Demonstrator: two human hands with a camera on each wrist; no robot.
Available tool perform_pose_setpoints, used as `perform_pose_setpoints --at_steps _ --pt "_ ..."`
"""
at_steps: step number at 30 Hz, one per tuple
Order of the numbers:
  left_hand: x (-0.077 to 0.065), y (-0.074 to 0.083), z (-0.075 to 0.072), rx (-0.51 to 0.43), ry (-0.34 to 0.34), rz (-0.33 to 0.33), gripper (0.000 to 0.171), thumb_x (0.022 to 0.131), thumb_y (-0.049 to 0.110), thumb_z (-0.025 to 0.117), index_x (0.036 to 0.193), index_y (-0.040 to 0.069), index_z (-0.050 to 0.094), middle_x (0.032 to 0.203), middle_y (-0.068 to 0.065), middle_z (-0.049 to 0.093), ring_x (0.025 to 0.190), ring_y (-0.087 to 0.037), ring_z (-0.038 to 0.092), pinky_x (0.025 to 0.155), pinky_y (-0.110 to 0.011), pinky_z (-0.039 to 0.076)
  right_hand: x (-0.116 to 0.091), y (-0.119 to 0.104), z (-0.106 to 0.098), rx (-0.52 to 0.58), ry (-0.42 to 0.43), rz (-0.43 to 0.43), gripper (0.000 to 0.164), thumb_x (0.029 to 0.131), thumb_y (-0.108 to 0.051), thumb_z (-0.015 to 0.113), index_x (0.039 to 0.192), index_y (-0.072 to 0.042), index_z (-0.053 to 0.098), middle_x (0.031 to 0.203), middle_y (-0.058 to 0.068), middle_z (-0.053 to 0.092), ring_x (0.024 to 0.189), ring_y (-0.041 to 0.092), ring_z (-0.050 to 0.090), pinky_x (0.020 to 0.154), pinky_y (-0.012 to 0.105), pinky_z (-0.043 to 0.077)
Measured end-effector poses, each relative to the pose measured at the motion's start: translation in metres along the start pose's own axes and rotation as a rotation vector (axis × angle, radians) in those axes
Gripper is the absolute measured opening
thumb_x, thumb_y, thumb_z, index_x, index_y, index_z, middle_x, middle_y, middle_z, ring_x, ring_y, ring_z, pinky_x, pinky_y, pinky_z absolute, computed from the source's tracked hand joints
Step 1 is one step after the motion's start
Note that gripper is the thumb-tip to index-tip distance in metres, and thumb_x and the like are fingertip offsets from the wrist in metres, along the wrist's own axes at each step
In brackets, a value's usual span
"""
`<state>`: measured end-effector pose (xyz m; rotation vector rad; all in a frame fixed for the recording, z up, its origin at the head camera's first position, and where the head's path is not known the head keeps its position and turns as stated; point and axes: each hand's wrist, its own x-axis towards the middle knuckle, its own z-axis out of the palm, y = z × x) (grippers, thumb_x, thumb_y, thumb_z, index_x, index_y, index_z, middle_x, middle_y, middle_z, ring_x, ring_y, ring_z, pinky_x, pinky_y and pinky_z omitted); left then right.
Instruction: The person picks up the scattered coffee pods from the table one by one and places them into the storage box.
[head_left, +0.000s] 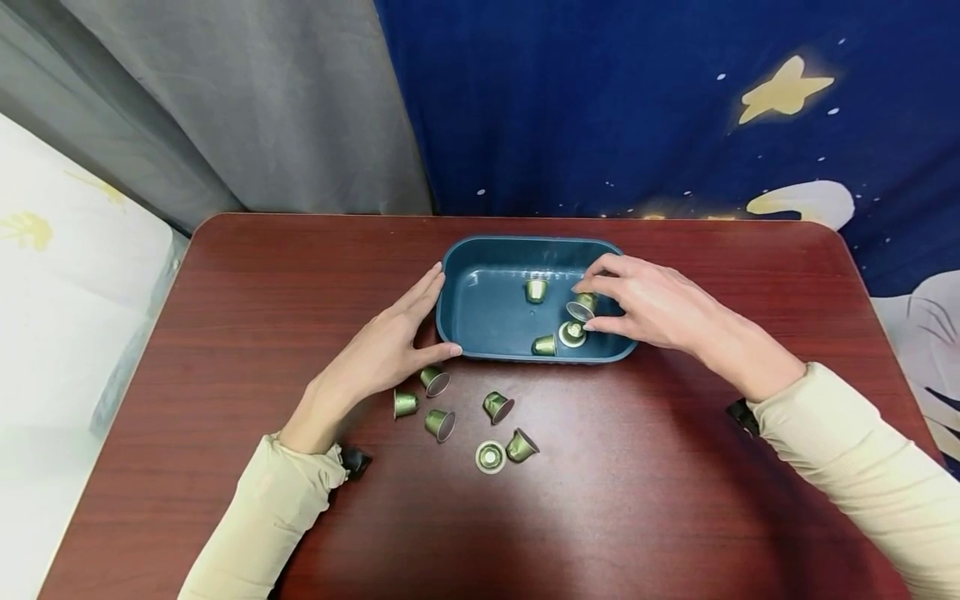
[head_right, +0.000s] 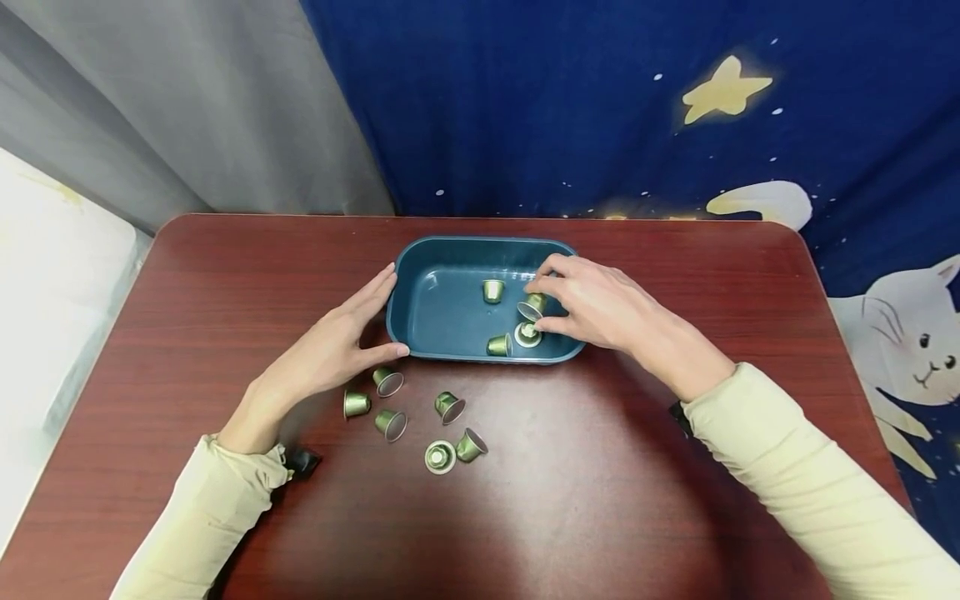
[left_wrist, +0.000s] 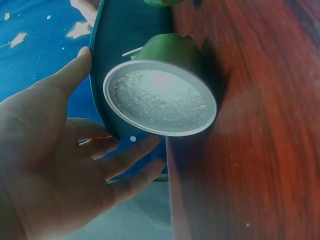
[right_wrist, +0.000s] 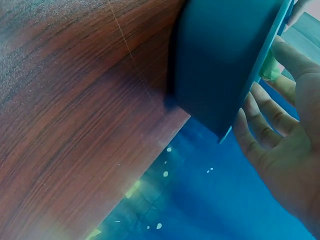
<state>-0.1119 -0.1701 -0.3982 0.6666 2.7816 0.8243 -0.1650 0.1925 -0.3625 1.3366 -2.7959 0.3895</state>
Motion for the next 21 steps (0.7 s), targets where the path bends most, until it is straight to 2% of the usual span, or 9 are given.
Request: perform_pose_setpoints --at_steps 8,21 --pt "0.001 0.000 0.000 0.005 0.005 0.002 0.098 0.089 0.058 0.064 0.161 0.017 0.012 0.166 0.010 0.003 0.148 -0.016 0.024 0.113 -0.045 0.034 0.005 0.001 0.001 -0.002 -0.030 0.011 0.042 0.083 -0.035 0.081 0.118 -0.012 0.073 0.115 0.003 0.061 0.097 0.019 0.061 0.074 0.040 0.054" --pt "0.000 0.001 0.000 0.004 -0.003 -0.011 0.097 0.090 0.057 0.064 0.161 0.017 0.011 0.166 0.010 0.003 0.148 -0.016 0.024 0.113 -0.045 0.034 0.015 0.009 0.007 -0.028 -0.027 -0.017 0.042 0.083 -0.033 0.081 0.118 -0.011 0.072 0.114 0.006 0.062 0.100 0.022 0.061 0.071 0.041 0.055"
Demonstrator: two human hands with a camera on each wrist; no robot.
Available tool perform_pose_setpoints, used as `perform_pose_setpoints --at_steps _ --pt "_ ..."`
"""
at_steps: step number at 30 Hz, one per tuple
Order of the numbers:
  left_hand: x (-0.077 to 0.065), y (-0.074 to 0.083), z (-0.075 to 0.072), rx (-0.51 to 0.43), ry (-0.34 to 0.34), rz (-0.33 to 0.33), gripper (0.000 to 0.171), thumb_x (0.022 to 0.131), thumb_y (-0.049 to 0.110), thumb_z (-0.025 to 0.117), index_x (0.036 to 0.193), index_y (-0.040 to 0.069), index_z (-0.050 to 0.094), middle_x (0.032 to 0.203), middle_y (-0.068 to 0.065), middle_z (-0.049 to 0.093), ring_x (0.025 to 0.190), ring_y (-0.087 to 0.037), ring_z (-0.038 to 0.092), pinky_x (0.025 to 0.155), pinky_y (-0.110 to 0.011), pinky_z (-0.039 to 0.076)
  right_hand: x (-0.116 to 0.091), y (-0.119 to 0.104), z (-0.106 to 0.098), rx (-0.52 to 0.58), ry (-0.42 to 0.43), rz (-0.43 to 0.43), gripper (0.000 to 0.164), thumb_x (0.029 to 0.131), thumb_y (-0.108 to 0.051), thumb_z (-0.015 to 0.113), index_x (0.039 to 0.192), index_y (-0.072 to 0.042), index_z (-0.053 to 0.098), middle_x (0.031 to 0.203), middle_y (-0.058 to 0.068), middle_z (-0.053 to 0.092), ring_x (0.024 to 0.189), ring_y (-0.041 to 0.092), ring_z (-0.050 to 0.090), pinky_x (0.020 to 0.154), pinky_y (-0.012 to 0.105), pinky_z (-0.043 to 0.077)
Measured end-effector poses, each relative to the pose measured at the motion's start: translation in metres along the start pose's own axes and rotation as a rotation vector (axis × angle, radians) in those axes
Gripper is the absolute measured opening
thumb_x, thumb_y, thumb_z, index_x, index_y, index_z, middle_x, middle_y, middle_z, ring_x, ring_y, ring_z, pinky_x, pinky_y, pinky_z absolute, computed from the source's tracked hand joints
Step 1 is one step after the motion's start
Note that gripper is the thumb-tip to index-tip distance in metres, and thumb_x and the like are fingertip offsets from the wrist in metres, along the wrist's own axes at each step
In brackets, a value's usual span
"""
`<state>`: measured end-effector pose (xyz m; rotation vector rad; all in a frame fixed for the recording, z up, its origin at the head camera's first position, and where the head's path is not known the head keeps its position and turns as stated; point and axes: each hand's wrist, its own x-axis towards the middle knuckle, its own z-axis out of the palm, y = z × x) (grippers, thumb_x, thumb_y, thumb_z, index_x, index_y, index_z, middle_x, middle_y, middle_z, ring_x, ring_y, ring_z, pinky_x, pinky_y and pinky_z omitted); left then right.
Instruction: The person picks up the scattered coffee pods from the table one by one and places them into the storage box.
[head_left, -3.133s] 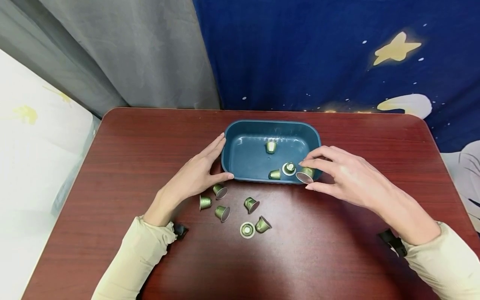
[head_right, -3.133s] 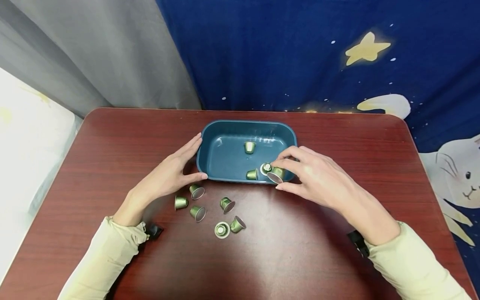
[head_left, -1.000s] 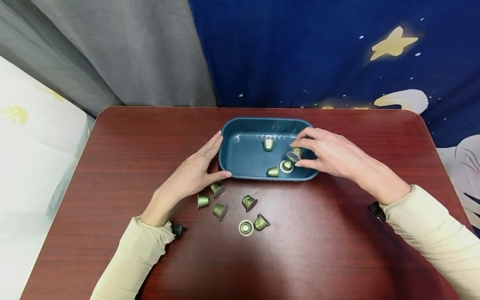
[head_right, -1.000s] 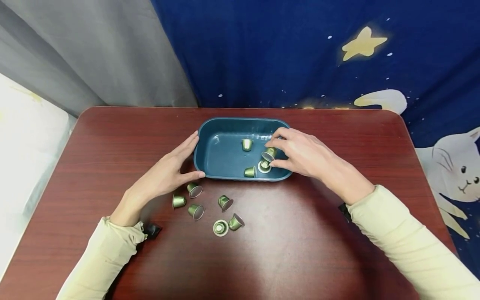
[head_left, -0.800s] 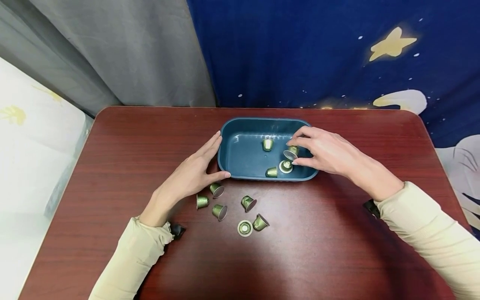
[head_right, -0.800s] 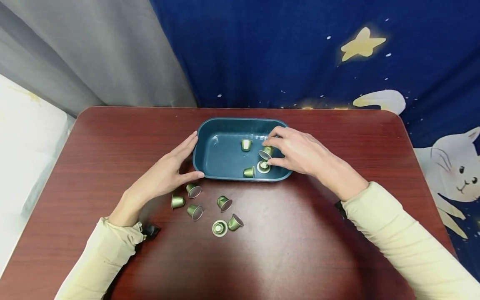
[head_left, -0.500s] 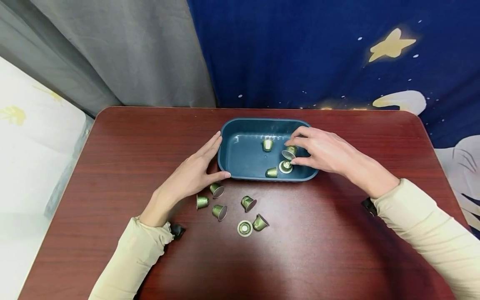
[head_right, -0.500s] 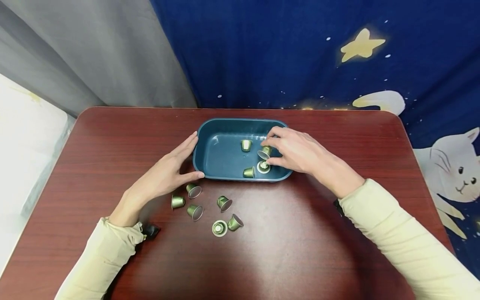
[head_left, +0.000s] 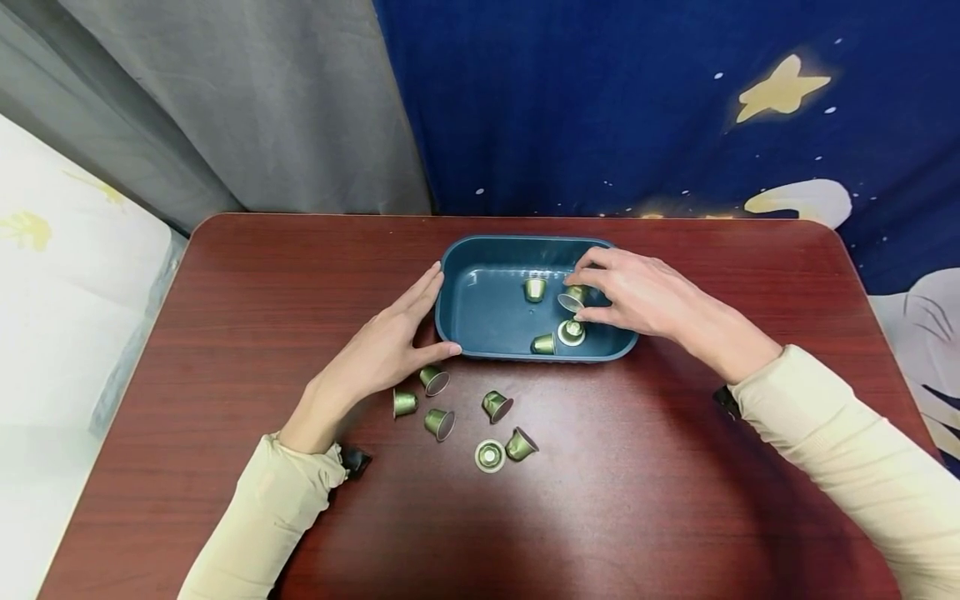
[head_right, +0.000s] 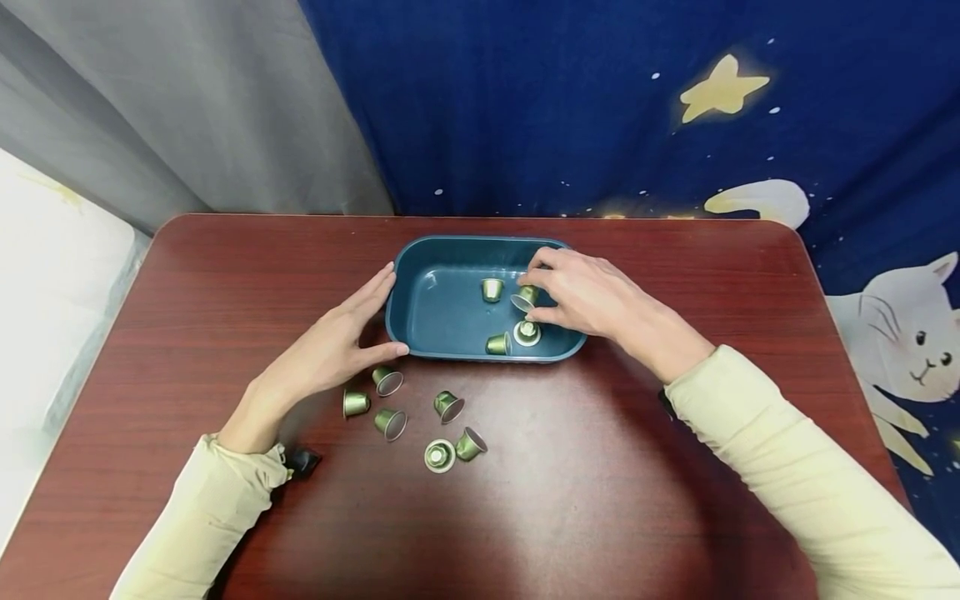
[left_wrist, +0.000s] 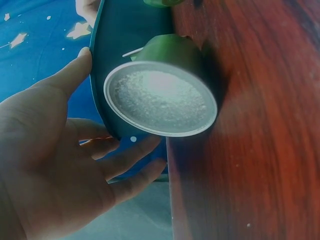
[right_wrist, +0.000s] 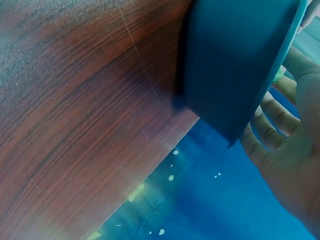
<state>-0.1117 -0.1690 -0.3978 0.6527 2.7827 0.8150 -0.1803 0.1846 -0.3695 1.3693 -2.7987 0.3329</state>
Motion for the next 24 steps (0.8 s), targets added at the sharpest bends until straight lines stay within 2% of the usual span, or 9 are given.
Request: perform_pose_setpoints --at_steps 5,10,19,24 --pt "0.000 0.000 0.000 -0.003 -0.002 0.001 0.098 0.089 0.060 0.062 0.161 0.018 0.010 0.166 0.009 0.003 0.148 -0.016 0.023 0.112 -0.045 0.035 0.003 0.002 0.002 -0.001 -0.012 0.016 0.042 0.083 -0.033 0.081 0.118 -0.011 0.072 0.114 0.007 0.061 0.099 0.023 0.061 0.069 0.041 0.055" --pt "-0.001 0.000 0.001 -0.007 -0.001 0.006 0.098 0.090 0.060 0.062 0.161 0.018 0.009 0.166 0.009 0.003 0.148 -0.016 0.023 0.113 -0.045 0.034 0.005 0.004 0.007 0.010 -0.017 0.014 0.042 0.083 -0.033 0.081 0.117 -0.010 0.072 0.113 0.007 0.062 0.103 0.024 0.061 0.076 0.044 0.055" --pt "-0.001 0.000 0.001 -0.012 0.004 0.009 0.097 0.090 0.060 0.061 0.161 0.019 0.010 0.167 0.007 0.005 0.148 -0.017 0.024 0.112 -0.046 0.035 0.009 0.003 0.011 0.019 -0.034 0.015 0.041 0.084 -0.034 0.080 0.117 -0.011 0.072 0.112 0.008 0.062 0.104 0.026 0.060 0.080 0.044 0.054" --pt "0.000 0.000 0.001 -0.008 0.009 0.013 0.097 0.090 0.059 0.062 0.161 0.018 0.010 0.167 0.006 0.004 0.148 -0.016 0.024 0.113 -0.045 0.034 0.012 0.002 0.013 0.013 -0.054 0.028 0.043 0.084 -0.036 0.079 0.119 -0.012 0.072 0.113 0.008 0.061 0.105 0.025 0.060 0.077 0.045 0.055"
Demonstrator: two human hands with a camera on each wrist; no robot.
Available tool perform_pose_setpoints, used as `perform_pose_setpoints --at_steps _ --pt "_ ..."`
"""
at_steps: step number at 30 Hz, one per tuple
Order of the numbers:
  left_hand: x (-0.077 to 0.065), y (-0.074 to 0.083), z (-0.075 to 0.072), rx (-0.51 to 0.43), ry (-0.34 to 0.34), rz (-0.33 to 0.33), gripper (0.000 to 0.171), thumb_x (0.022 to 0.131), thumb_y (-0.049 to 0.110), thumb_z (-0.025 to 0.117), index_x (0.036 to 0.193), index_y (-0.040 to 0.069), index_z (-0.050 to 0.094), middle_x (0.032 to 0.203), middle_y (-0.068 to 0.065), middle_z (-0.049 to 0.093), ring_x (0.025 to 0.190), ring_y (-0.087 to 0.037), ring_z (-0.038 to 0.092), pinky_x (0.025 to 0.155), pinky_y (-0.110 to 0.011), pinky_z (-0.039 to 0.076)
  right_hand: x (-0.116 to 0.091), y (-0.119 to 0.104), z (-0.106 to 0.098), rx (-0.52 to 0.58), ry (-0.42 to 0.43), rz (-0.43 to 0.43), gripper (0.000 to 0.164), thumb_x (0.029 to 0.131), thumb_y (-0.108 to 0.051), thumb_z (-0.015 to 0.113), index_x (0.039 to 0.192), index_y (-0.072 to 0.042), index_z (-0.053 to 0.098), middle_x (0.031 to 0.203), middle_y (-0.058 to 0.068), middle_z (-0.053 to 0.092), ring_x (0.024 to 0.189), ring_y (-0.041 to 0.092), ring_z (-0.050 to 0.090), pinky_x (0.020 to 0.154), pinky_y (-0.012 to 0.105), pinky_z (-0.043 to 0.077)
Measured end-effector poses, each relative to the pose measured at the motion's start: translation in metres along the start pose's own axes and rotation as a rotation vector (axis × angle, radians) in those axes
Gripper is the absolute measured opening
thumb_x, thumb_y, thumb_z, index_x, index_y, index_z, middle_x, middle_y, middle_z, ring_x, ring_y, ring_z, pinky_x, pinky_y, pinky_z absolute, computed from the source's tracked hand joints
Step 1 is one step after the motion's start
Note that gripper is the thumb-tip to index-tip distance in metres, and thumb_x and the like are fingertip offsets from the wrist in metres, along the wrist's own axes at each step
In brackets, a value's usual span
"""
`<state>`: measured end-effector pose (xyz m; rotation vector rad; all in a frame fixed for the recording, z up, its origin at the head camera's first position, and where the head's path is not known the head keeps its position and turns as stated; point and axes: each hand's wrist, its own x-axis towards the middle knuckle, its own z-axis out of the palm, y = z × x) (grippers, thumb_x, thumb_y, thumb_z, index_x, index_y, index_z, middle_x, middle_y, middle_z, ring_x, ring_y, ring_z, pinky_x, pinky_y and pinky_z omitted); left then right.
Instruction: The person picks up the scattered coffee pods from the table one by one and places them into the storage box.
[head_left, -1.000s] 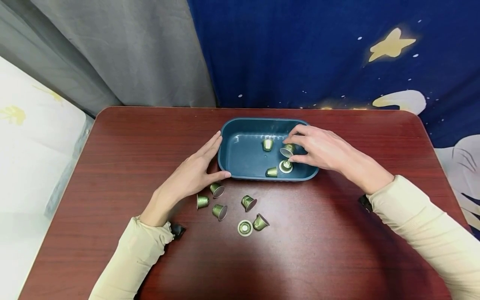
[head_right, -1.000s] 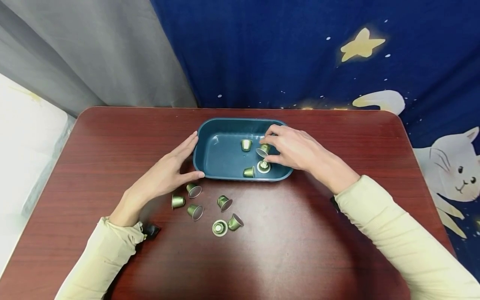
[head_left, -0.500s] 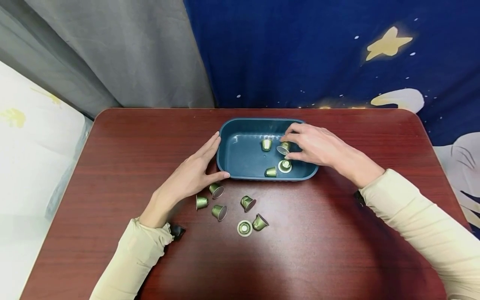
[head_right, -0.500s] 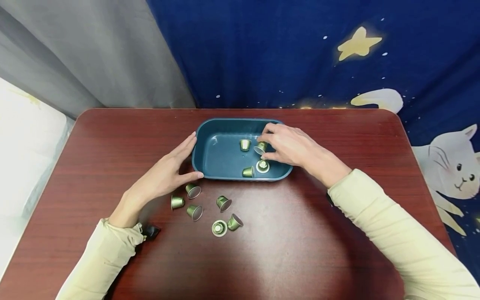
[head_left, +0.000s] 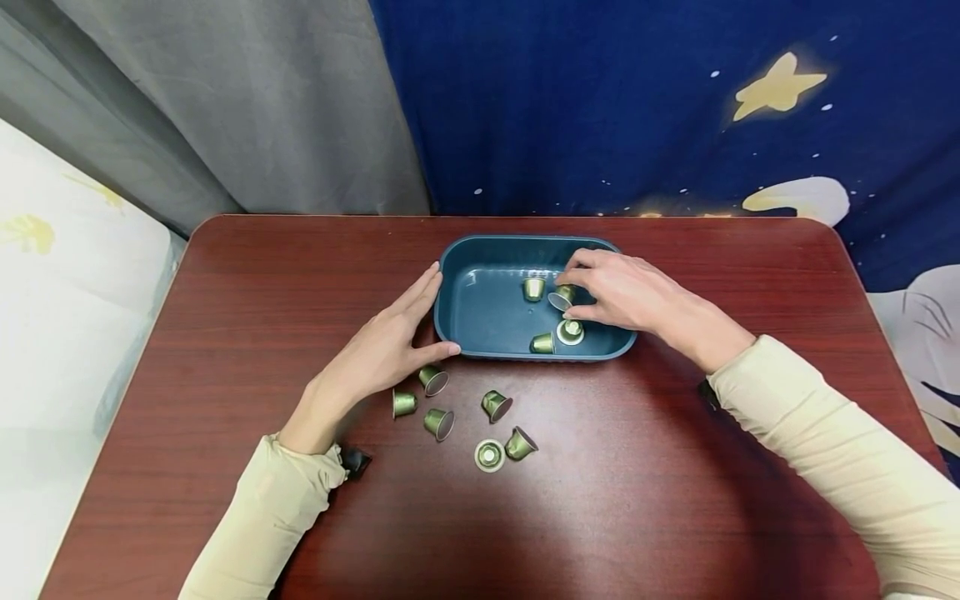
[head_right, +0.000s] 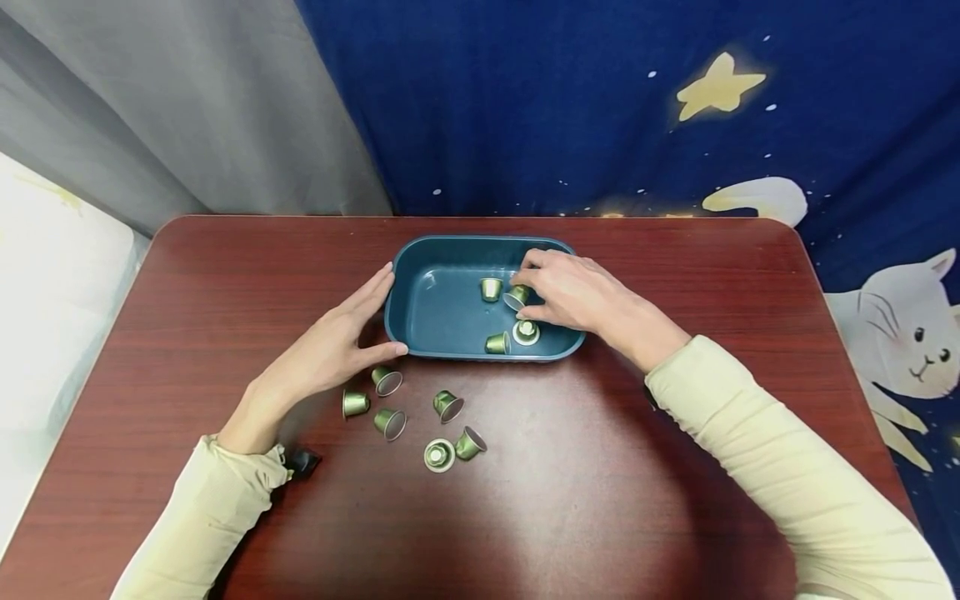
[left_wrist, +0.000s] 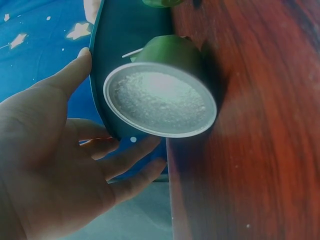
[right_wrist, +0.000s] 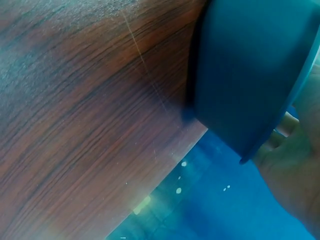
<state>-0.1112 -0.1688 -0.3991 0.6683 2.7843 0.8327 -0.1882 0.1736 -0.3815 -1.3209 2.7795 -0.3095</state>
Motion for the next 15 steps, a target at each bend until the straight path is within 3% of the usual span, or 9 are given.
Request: perform_pose_setpoints --at_steps 15 --pt "-0.0005 0.0004 -0.0006 0.021 -0.001 -0.003 0.096 0.091 0.059 0.062 0.161 0.018 0.009 0.166 0.011 0.001 0.148 -0.015 0.023 0.113 -0.043 0.034 0.0081 -0.0038 0.0047 -0.028 -0.030 0.010 0.045 0.086 -0.037 0.078 0.121 -0.008 0.072 0.119 0.007 0.060 0.103 0.025 0.061 0.082 0.041 0.054"
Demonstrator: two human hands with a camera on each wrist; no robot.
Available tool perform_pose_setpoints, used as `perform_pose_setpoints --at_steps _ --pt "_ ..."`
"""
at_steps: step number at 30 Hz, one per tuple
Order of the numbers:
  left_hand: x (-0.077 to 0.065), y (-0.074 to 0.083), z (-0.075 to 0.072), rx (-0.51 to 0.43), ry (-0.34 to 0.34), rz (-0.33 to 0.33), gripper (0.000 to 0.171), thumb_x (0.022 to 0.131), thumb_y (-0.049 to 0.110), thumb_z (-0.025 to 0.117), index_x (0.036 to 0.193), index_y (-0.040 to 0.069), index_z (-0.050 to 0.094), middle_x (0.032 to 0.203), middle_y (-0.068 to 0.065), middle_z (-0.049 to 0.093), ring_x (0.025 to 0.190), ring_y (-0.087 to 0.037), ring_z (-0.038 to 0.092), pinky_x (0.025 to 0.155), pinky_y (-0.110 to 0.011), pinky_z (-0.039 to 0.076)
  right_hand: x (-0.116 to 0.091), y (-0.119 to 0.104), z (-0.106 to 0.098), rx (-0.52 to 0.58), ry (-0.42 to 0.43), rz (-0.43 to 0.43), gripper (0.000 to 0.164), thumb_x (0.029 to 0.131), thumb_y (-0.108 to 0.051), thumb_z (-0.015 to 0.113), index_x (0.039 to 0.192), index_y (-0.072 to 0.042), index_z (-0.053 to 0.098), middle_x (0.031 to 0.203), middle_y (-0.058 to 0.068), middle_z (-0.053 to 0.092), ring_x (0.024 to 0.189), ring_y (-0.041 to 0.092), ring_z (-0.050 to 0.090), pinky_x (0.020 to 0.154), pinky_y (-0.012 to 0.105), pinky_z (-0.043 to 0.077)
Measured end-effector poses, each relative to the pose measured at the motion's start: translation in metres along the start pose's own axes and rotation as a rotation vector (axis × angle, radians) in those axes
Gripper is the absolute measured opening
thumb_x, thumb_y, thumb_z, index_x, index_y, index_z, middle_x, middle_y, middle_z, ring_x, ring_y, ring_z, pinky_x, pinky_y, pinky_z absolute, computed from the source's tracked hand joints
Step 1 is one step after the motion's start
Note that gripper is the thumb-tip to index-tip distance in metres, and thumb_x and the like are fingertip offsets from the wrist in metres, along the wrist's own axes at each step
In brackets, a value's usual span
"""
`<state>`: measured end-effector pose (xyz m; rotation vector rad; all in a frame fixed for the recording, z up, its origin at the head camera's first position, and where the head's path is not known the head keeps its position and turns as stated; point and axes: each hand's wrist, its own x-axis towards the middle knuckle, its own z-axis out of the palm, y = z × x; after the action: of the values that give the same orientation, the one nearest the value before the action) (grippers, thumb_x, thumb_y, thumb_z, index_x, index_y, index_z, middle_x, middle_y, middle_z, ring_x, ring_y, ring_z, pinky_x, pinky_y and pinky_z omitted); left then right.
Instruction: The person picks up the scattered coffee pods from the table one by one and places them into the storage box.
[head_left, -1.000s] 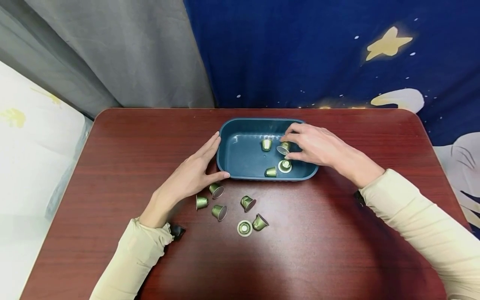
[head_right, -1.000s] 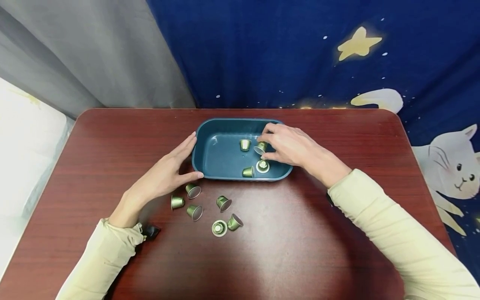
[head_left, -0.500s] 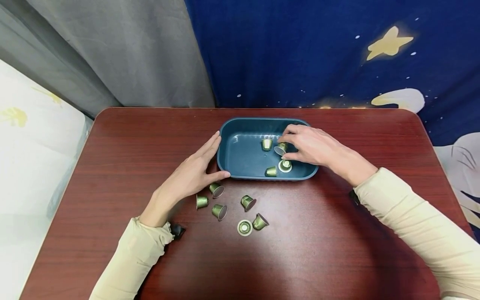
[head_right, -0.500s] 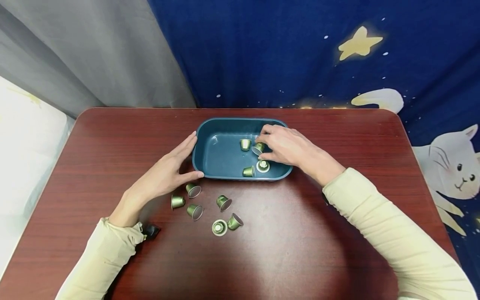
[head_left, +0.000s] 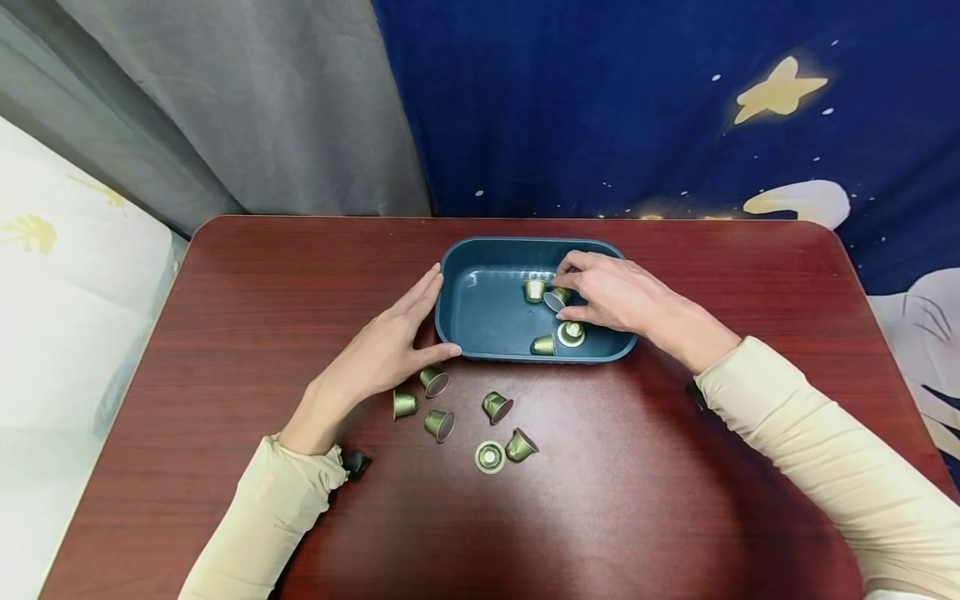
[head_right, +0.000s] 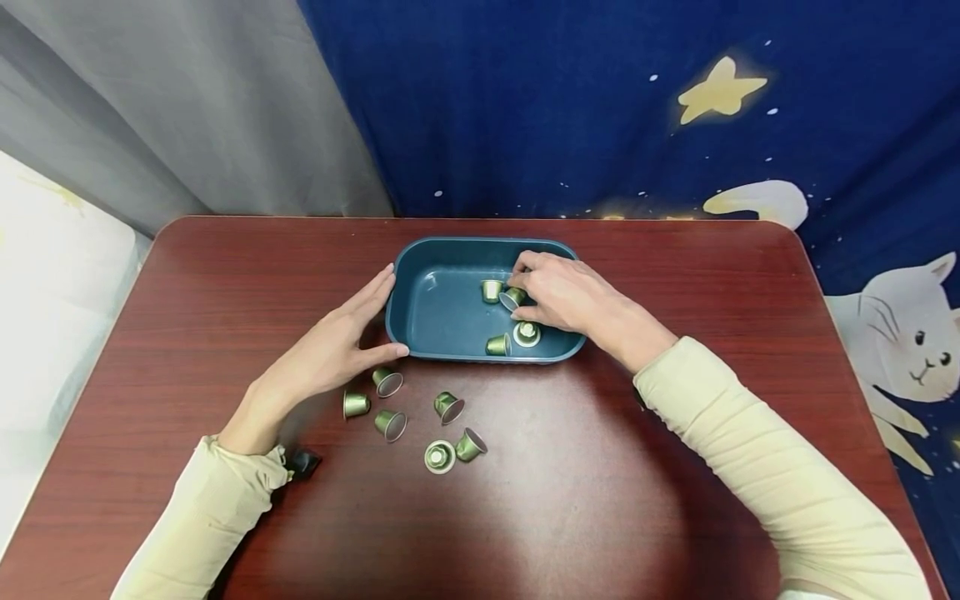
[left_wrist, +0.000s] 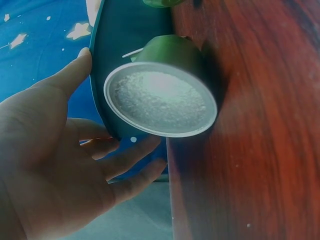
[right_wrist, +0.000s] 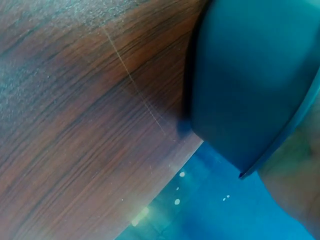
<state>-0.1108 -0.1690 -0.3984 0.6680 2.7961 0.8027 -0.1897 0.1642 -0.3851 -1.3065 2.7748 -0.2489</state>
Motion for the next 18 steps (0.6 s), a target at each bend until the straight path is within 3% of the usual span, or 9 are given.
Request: perform_pose_setpoints --at_steps 10,18 --pt "-0.0016 0.0000 0.0006 -0.013 -0.006 -0.005 0.097 0.091 0.061 0.060 0.161 0.018 0.008 0.166 0.008 0.002 0.148 -0.016 0.023 0.113 -0.044 0.034 0.0029 -0.0011 0.0036 0.020 -0.050 0.063 0.048 0.088 -0.033 0.077 0.124 -0.003 0.070 0.122 0.011 0.059 0.106 0.028 0.062 0.088 0.042 0.053" --pt "-0.0006 0.0006 0.0003 -0.008 -0.004 0.001 0.097 0.091 0.061 0.060 0.161 0.017 0.009 0.166 0.008 0.003 0.148 -0.015 0.022 0.113 -0.043 0.034 0.0032 -0.0005 0.0050 0.018 -0.031 0.076 0.049 0.085 -0.032 0.079 0.122 0.000 0.070 0.120 0.012 0.060 0.107 0.029 0.061 0.091 0.041 0.051"
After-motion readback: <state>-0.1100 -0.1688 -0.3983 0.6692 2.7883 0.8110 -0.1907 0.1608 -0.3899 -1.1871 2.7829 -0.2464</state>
